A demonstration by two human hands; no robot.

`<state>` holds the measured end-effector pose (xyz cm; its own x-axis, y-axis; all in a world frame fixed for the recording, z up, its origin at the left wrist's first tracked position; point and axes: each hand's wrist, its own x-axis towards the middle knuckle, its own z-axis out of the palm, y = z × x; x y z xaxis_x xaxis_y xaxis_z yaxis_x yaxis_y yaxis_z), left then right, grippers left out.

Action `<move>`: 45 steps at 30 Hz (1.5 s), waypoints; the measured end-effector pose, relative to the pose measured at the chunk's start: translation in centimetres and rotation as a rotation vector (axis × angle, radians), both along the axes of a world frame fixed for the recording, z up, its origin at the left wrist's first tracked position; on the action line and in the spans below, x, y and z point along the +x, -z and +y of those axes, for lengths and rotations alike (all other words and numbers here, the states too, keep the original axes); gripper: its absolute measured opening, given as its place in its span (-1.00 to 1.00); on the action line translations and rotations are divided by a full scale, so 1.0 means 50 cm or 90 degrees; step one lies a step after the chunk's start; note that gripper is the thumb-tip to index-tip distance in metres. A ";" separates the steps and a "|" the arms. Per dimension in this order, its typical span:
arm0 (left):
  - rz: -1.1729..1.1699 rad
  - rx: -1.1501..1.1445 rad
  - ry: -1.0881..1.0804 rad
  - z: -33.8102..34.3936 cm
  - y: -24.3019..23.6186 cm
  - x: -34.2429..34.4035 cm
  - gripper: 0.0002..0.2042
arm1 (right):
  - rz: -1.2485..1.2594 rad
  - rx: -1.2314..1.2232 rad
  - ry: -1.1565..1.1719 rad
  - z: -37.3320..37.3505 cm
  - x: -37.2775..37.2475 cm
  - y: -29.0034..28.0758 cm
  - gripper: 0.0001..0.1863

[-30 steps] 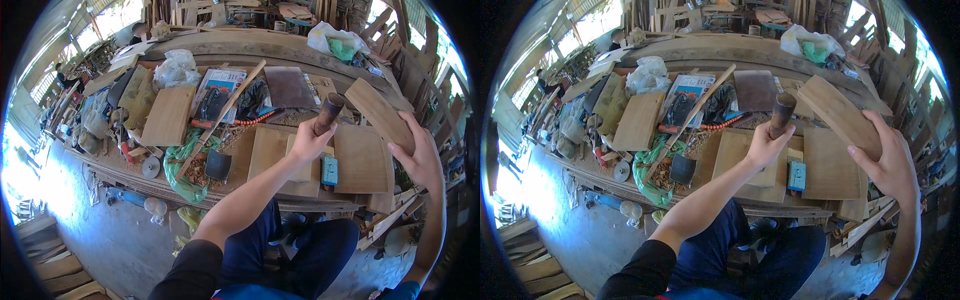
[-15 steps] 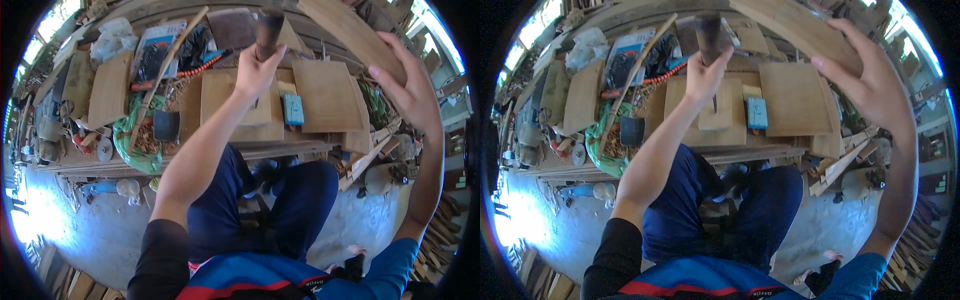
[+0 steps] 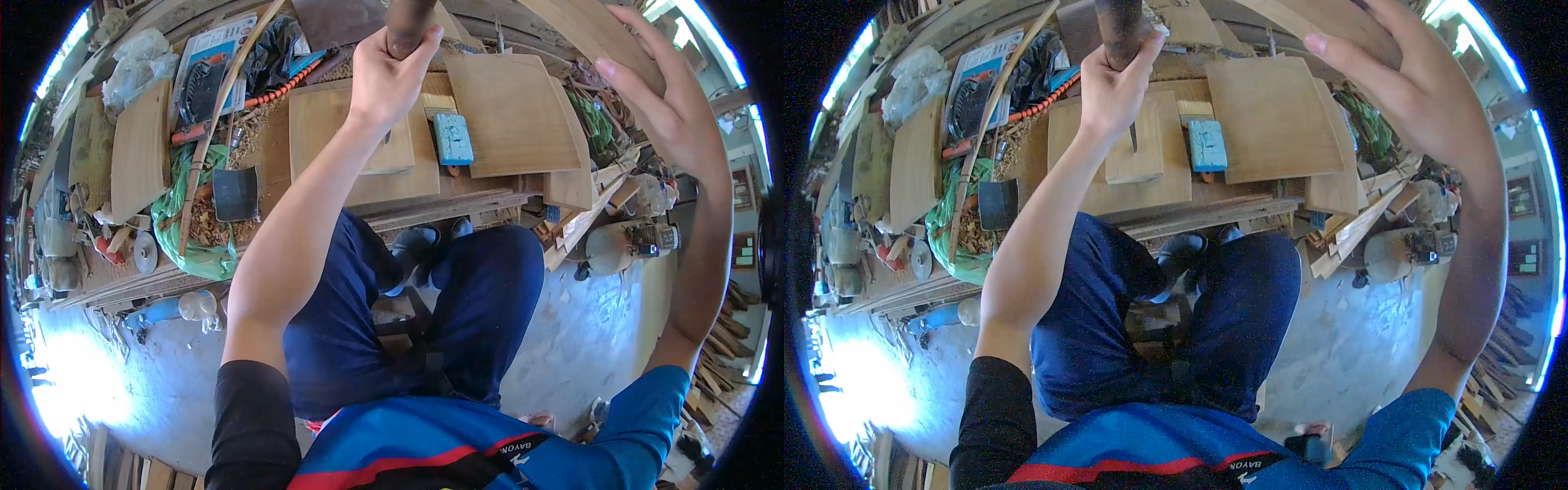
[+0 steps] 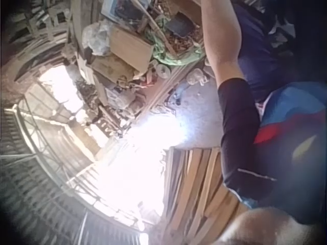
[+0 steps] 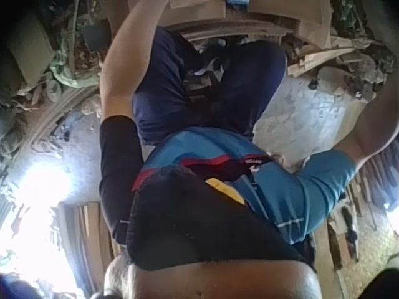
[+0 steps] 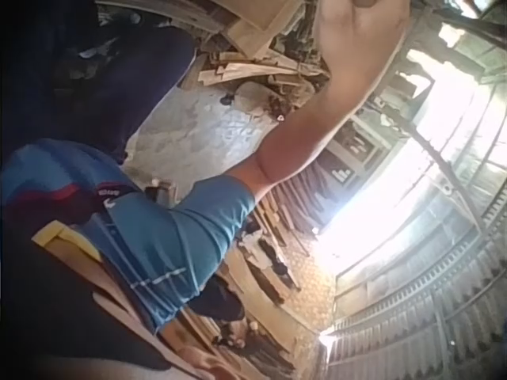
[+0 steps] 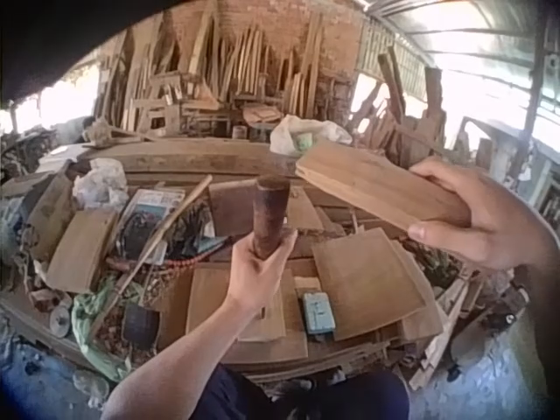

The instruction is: Use a chisel and mallet to carve out joints in a piece of wood.

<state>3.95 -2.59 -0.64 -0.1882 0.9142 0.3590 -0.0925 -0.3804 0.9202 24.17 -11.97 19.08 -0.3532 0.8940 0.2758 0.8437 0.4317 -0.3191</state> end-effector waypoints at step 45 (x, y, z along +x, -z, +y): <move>0.035 0.057 -0.044 0.004 0.021 -0.026 -0.61 | -0.209 -0.070 0.013 0.007 -0.046 -0.056 -0.53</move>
